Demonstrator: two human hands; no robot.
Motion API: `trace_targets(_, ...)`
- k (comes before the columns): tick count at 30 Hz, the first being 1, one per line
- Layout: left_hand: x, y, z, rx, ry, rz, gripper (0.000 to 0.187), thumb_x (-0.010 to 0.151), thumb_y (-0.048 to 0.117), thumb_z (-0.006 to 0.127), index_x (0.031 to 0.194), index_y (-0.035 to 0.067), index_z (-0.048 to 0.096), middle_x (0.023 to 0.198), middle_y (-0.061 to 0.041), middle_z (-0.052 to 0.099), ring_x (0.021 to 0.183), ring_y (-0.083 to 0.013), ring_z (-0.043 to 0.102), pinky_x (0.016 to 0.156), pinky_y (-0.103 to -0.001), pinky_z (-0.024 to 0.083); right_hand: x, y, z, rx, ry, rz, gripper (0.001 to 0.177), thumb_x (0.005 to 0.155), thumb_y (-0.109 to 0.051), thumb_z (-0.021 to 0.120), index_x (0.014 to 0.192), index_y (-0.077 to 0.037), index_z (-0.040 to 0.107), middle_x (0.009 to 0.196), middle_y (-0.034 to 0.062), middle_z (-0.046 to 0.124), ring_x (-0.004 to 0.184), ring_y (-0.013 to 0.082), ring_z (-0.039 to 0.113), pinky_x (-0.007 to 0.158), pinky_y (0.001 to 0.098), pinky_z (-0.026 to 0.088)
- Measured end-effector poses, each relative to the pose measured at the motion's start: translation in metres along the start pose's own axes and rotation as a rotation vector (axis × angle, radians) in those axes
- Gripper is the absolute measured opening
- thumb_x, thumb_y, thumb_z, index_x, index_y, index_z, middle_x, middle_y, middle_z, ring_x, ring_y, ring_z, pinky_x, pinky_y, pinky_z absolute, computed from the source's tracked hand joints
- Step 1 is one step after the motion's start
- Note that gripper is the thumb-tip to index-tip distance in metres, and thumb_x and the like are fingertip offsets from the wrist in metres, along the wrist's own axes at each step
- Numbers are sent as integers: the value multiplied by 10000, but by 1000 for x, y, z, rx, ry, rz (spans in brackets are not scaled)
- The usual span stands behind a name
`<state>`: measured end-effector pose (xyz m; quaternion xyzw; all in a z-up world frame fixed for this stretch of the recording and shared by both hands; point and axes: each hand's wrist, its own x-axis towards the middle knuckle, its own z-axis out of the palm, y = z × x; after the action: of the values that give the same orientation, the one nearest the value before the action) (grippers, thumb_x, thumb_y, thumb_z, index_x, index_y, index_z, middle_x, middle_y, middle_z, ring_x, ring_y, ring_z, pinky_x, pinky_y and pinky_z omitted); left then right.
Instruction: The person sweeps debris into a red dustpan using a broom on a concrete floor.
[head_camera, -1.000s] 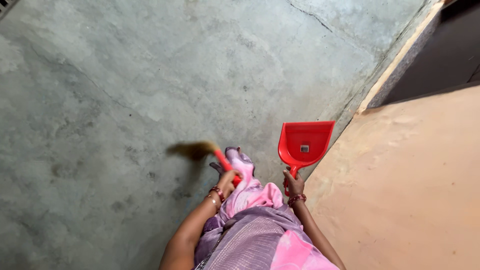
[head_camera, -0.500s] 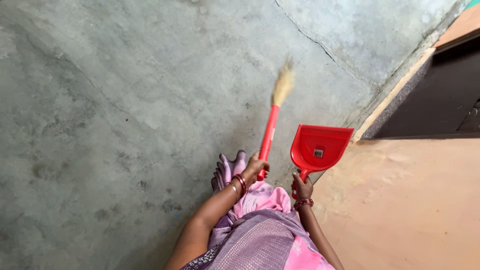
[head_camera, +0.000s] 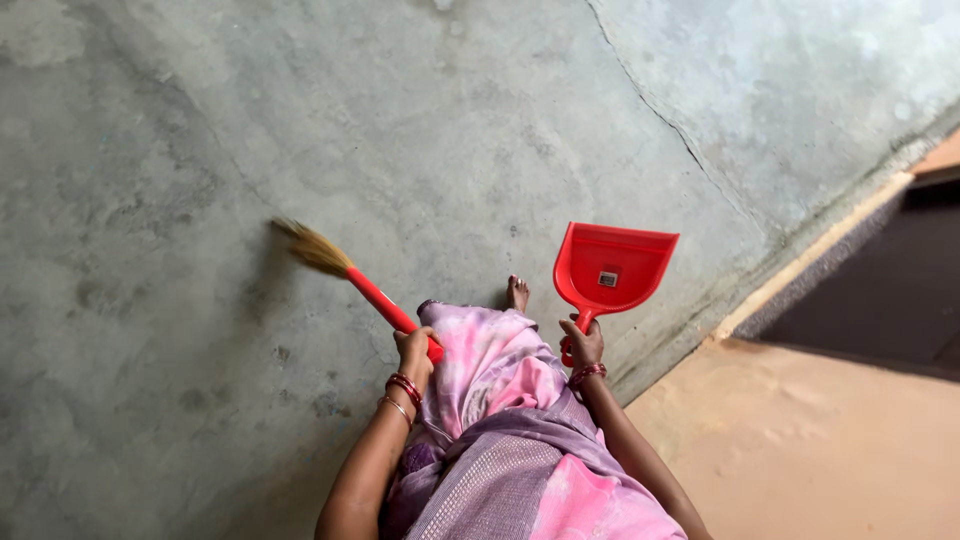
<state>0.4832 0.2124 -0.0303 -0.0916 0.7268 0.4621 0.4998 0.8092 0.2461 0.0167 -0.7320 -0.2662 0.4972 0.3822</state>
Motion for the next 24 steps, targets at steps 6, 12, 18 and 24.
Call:
trace_targets(6,-14,-7,71,165,-402,-362,59,758,-49,611,802,-38,573,600,-139,585,458,-259,592,420,-372,516,71,-41,7,-71,-24,99,404,787,-184,832,1083,11,638,778,90,679,527,179,639,439,343,510)
trace_targets(12,-17,1,172,480,-539,-343,463,725,-136,609,1097,113,495,655,-165,577,449,-246,551,412,-398,459,139,-77,-22,83,-78,125,310,826,-229,821,1049,-60,686,763,64,652,542,168,634,472,328,523)
trace_targets(18,-31,7,209,367,-681,-114,743,671,-126,636,1376,103,574,717,-119,627,412,-200,570,366,-355,485,190,-114,-26,158,-80,136,297,870,-255,805,1044,-53,674,739,58,626,532,165,609,466,316,497)
trace_targets(24,-30,29,193,361,-411,143,761,712,-126,653,1410,134,497,733,-137,641,433,-206,616,372,-357,533,219,-160,7,10,-112,43,472,815,-169,830,1142,-72,503,763,84,670,527,179,634,443,329,510)
